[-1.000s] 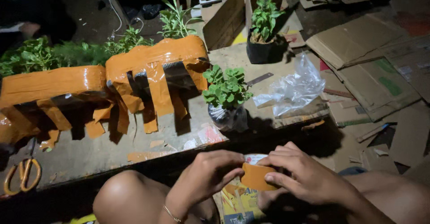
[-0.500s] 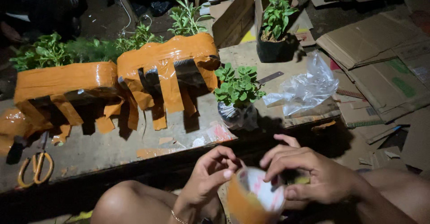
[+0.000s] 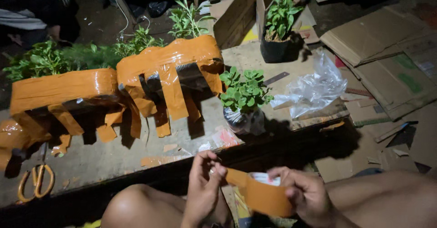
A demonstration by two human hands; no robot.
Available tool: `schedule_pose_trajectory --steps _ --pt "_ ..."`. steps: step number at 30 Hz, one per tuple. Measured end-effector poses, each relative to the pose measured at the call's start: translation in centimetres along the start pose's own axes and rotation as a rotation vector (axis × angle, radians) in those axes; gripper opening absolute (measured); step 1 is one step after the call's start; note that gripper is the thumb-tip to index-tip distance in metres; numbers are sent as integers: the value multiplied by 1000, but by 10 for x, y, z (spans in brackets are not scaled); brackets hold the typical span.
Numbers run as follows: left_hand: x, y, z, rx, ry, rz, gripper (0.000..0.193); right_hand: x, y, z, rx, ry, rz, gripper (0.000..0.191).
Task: The person sits on the floor at a low bench and packages small potted seedlings one at a time. They pull plastic bags from a bundle, wrap a bag around a plant pot, then tear strips of orange tape by hand and wrap the tape around the bagged pot to secure it, setting the finished pot on the bench.
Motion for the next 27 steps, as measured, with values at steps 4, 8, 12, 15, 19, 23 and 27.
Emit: schedule_pose_trajectory --steps 4,8,12,15,19,23,27 --pt "-47 9 -50 -481 -235 -54 30 -25 26 -4 587 -366 -65 41" --pt "-99 -19 -84 -915 -609 69 47 -53 34 -11 667 -510 -202 37" --pt "-134 -31 -78 -890 -593 89 44 -80 41 -24 681 -526 -288 37" --pt "-142 -27 -70 -795 -556 -1 36 -87 46 -36 654 -559 -277 37" --pt "-127 -20 -75 -733 -618 -53 35 -80 49 -40 537 -502 -244 39" --pt "-92 -6 -81 -465 -522 -60 32 -65 47 -32 459 -446 -132 38" --pt "-52 5 -63 -705 -416 -174 30 -53 36 -22 504 -442 -125 35"
Point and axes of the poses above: each hand's wrist, its own x-axis away from the middle knuckle, its own y-axis out of the back of the hand, z = x × y, the point moved 6 cm from there along -x, towards the middle knuckle
